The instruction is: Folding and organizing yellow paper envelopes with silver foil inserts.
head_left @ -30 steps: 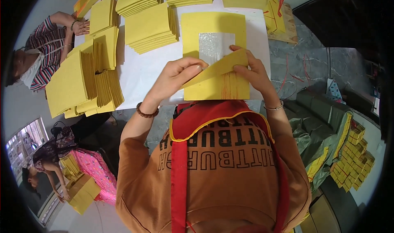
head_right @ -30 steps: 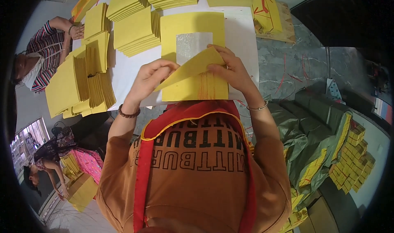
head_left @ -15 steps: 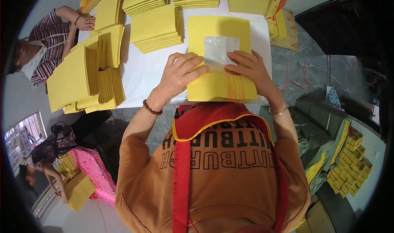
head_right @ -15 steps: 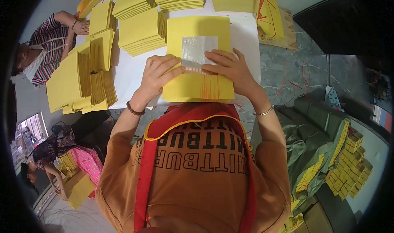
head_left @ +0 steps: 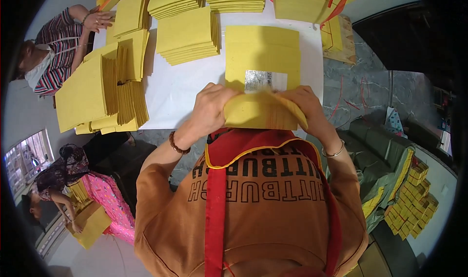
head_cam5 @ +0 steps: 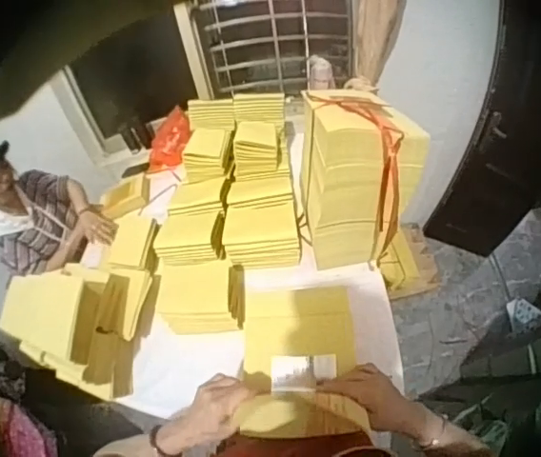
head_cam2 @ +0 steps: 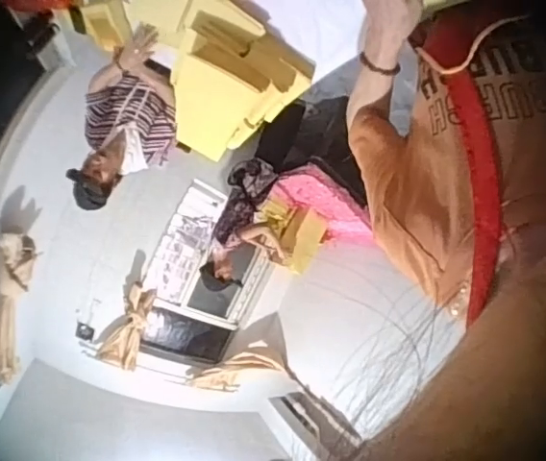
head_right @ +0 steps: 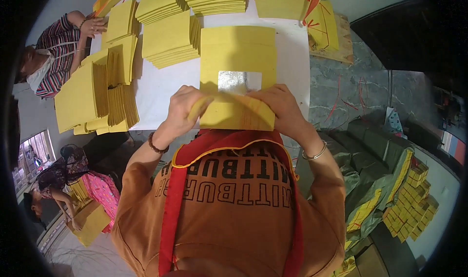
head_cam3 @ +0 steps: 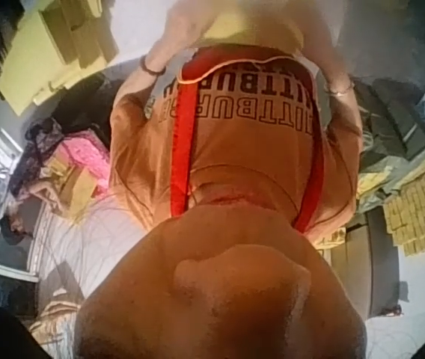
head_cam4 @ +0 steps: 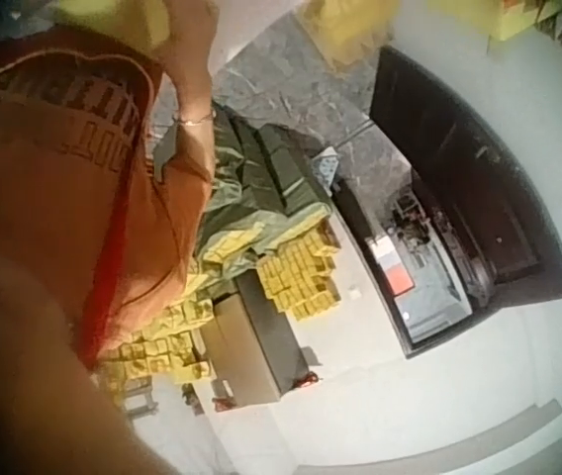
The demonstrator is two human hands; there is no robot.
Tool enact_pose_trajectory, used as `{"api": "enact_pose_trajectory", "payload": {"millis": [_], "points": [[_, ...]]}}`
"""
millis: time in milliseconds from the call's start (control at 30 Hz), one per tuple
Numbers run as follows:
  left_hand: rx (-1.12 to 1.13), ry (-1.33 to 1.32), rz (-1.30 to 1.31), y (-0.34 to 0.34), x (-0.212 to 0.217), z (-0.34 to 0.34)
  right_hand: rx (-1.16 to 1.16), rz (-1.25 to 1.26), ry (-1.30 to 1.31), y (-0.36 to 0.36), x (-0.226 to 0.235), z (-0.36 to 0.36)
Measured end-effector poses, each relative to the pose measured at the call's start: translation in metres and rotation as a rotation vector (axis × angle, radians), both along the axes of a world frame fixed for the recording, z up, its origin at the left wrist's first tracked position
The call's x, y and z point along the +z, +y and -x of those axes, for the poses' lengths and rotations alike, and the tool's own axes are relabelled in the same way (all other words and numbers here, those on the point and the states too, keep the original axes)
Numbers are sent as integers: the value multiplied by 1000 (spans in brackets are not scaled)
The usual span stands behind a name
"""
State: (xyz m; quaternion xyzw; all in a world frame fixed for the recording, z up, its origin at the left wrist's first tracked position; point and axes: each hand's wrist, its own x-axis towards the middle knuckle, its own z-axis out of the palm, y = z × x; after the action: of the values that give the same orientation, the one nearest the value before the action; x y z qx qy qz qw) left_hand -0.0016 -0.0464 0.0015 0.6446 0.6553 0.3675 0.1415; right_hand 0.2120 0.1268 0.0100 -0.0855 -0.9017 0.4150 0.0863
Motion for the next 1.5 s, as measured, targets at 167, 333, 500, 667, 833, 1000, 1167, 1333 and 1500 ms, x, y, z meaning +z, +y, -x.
{"api": "enact_pose_trajectory", "payload": {"millis": [167, 333, 500, 667, 833, 1000, 1167, 1333, 1500], "points": [[275, -510, 499, 25, 20, 2, -457, 468, -84, -13, 1, 13], [212, -824, 392, 32, -5, 9, -596, 763, 182, -15, 3, 19], [227, -952, 278, 38, -12, 8, -542, 514, -33, -4, -3, 16], [396, -613, 369, 38, -9, 4, -631, 659, 17, -10, -13, 21], [437, -558, 300, 38, -11, 0, -668, 614, 60, -10, -17, 25], [445, -519, 289, 39, -12, 2, -679, 648, -15, -8, -12, 27], [463, -96, 33, 40, 8, 6, -682, 673, 26, -8, -17, 25], [147, 314, -50, 54, 32, -14, -697, 644, 92, -10, -23, 25], [-112, 302, 89, 71, 16, -26, -686, 590, 101, -8, -26, 25]]}}
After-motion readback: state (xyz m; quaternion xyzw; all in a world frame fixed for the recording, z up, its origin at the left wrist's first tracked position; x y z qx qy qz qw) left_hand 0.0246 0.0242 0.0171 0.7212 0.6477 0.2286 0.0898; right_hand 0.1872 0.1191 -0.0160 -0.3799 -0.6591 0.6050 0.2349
